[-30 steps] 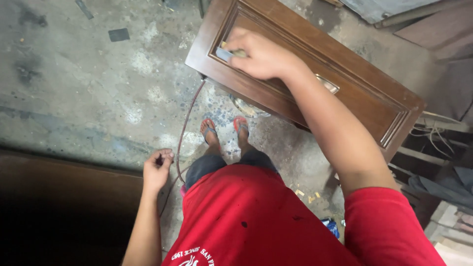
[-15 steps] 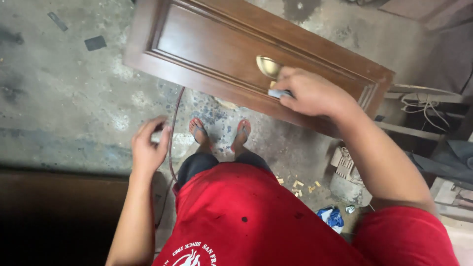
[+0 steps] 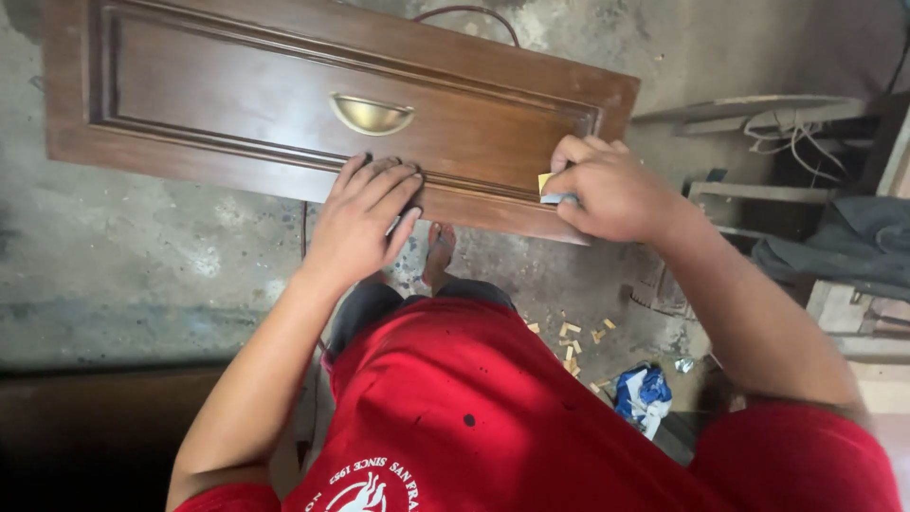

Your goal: Sanding the surfaces and edges of wooden drawers and a cabinet using sandpaper to prepare for finishing.

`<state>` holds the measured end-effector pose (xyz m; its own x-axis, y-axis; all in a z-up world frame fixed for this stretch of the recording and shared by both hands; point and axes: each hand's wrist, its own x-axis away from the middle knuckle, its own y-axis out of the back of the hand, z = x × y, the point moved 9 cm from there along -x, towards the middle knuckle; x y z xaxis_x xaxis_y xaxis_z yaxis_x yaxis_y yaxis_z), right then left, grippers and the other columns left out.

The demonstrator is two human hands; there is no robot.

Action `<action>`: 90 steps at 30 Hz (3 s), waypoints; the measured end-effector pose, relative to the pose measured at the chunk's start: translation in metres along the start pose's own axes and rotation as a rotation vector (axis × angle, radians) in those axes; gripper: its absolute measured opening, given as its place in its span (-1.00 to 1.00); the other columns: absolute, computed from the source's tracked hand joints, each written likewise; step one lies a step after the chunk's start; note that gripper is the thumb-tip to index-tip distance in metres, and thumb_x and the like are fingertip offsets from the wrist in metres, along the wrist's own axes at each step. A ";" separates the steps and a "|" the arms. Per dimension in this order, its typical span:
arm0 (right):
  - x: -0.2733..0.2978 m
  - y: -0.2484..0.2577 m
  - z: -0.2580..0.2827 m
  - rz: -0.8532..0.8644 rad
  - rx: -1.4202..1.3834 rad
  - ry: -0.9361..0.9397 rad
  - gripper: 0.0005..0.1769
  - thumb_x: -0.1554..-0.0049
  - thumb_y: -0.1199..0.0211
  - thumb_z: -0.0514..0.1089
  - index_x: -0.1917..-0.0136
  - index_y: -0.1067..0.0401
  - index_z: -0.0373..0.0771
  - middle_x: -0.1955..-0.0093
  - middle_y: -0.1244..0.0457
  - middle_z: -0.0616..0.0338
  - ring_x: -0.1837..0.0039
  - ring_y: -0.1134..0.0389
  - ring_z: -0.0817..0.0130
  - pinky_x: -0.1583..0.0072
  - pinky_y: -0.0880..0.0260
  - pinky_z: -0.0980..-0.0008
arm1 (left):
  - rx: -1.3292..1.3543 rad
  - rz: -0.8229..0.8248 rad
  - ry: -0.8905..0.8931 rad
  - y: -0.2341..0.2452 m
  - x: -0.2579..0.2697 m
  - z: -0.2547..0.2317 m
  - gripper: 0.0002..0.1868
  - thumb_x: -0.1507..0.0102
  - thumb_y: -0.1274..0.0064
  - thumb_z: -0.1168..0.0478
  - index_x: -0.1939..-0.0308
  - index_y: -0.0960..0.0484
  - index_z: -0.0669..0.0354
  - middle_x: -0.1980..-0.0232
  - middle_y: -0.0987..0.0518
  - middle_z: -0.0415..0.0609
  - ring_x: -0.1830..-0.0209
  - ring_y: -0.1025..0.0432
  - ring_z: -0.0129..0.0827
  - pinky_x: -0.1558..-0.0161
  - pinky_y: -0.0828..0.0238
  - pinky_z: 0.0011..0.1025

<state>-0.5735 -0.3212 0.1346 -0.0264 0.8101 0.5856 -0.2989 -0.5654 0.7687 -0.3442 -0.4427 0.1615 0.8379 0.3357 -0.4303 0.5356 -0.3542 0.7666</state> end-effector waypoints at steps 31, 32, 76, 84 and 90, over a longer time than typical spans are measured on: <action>-0.054 0.013 0.068 0.032 -0.310 0.141 -0.72 -0.06 -0.25 -0.07 0.01 -0.48 -0.28 -0.19 -0.22 -0.12 -0.23 -0.34 -0.28 -0.27 -0.37 -0.03 | -0.335 -0.038 0.196 0.096 0.040 0.092 -0.53 -0.46 -0.20 -0.12 -0.12 -0.70 0.25 -0.23 -0.55 0.24 -0.33 -0.39 0.23 -0.37 0.32 0.48; -0.063 0.019 0.081 0.016 -0.313 0.162 -0.71 -0.06 -0.24 -0.09 -0.01 -0.49 -0.29 -0.19 -0.23 -0.13 -0.23 -0.34 -0.27 -0.28 -0.37 -0.01 | -0.327 -0.057 0.223 0.110 0.046 0.103 -0.57 -0.44 -0.25 -0.05 -0.14 -0.71 0.25 -0.23 -0.54 0.23 -0.32 -0.39 0.25 -0.37 0.32 0.47; -0.292 0.127 0.292 -0.746 -0.882 0.065 -0.59 -0.18 -0.03 -0.33 -0.27 -0.45 -0.26 -0.01 -0.33 -0.03 -0.16 -0.38 0.12 -0.32 -0.29 0.08 | 0.147 -0.002 0.403 0.183 0.127 0.248 -0.46 -0.27 -0.27 0.07 -0.31 -0.60 0.11 -0.55 -0.27 0.18 -0.52 -0.18 0.18 -0.45 -0.01 0.14; -0.253 0.101 0.348 -0.487 -0.784 -0.070 -0.50 0.08 -0.32 -0.26 -0.16 -0.38 -0.10 0.17 -0.36 0.04 0.05 -0.44 0.04 -0.07 -0.38 0.06 | 0.207 0.025 0.446 0.181 0.129 0.260 -0.43 -0.20 -0.36 0.03 -0.28 -0.65 0.01 -0.56 -0.25 0.21 -0.56 -0.11 0.21 -0.47 0.16 0.30; -0.276 0.116 0.311 -0.669 -0.804 -0.023 -0.64 -0.04 -0.19 -0.36 -0.12 -0.34 -0.22 0.18 -0.22 -0.08 0.02 -0.34 -0.04 -0.10 -0.32 0.02 | 0.219 0.015 0.443 0.177 0.131 0.265 -0.44 -0.18 -0.38 -0.03 -0.24 -0.67 -0.06 -0.56 -0.25 0.17 -0.58 -0.10 0.17 -0.47 0.19 0.32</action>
<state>-0.3043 -0.6589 0.1422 0.3936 0.9121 0.1150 -0.7924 0.2732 0.5454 -0.1114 -0.6926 0.1144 0.7460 0.6512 -0.1392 0.5728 -0.5209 0.6329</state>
